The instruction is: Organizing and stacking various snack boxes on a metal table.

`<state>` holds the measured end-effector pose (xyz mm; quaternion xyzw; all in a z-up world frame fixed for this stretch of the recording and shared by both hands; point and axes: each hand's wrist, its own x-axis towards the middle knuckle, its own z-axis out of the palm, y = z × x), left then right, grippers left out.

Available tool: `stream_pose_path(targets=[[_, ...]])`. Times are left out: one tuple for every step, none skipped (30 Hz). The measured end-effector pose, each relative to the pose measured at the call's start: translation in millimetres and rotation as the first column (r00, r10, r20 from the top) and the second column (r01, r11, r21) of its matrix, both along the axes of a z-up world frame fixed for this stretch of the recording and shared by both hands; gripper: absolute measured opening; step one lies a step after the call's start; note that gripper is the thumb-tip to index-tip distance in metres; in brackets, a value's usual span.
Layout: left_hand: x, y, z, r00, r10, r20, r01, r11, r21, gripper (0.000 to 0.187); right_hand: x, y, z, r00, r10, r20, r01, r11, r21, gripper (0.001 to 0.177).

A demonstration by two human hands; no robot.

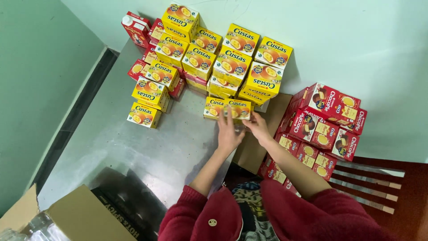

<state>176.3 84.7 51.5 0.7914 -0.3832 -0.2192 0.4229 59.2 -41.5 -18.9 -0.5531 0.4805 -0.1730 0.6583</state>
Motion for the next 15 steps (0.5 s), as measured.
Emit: stream_pose_path(targets=[[-5,-3,-14,0.995,-0.092,0.029,0.092,0.996,-0.02,0.125,-8,-6,-15,0.999,-0.03,-0.018,0.029,0.998,-0.054,0.079],[-6,-4,-21,0.996,-0.086,0.033,0.087,0.996,-0.021,0.125,-11,-7,-13,1.0,-0.025,-0.015,0.024,0.998,-0.056,0.079],[-7,-4,-29,0.99,-0.14,0.008,0.141,0.989,-0.034,0.124,-12,-8,-11,1.0,-0.002,-0.025,-0.001,0.992,-0.124,0.081],[-7,-3,-36,0.981,-0.193,-0.015,0.192,0.98,-0.046,0.122,-13,-8,-9,0.999,0.022,-0.035,-0.028,0.981,-0.19,0.082],[-3,-4,-42,0.983,-0.186,-0.011,0.185,0.982,-0.045,0.122,-12,-9,-15,0.999,0.029,-0.03,-0.034,0.981,-0.19,0.082],[-1,-3,-49,0.98,-0.197,-0.027,0.196,0.979,-0.049,0.12,-13,-9,-21,1.0,0.01,-0.028,-0.016,0.971,-0.24,0.081],[2,-1,-56,0.977,-0.208,-0.043,0.206,0.977,-0.054,0.117,-14,-9,-27,1.0,-0.009,-0.025,0.002,0.957,-0.289,0.08],[8,2,-53,0.978,-0.203,-0.042,0.201,0.978,-0.051,0.117,-9,0,-13,1.0,-0.005,-0.024,-0.002,0.958,-0.287,0.08],[15,6,-51,0.977,-0.213,-0.019,0.213,0.976,-0.036,0.117,-4,9,1,0.99,-0.005,-0.138,-0.051,0.916,-0.398,0.086],[23,7,-48,0.974,-0.224,0.005,0.224,0.974,-0.024,0.116,1,16,16,0.968,-0.02,-0.249,-0.111,0.858,-0.501,0.091],[38,9,-40,0.975,-0.221,0.007,0.221,0.975,-0.024,0.116,10,25,27,0.969,-0.016,-0.247,-0.113,0.858,-0.501,0.091],[52,10,-33,0.997,-0.071,0.017,0.07,0.997,0.017,0.103,16,33,40,0.961,-0.013,-0.275,-0.163,0.778,-0.606,0.079],[67,11,-25,0.996,0.08,0.033,-0.082,0.995,0.055,0.091,23,41,52,0.953,-0.013,-0.303,-0.213,0.684,-0.698,0.067],[88,16,-22,0.996,0.082,0.03,-0.084,0.995,0.055,0.091,36,48,59,0.952,-0.011,-0.306,-0.216,0.683,-0.697,0.067],[109,20,-18,0.973,0.201,0.114,-0.211,0.974,0.08,0.091,49,55,67,0.952,0.071,-0.298,-0.26,0.701,-0.664,0.061]])
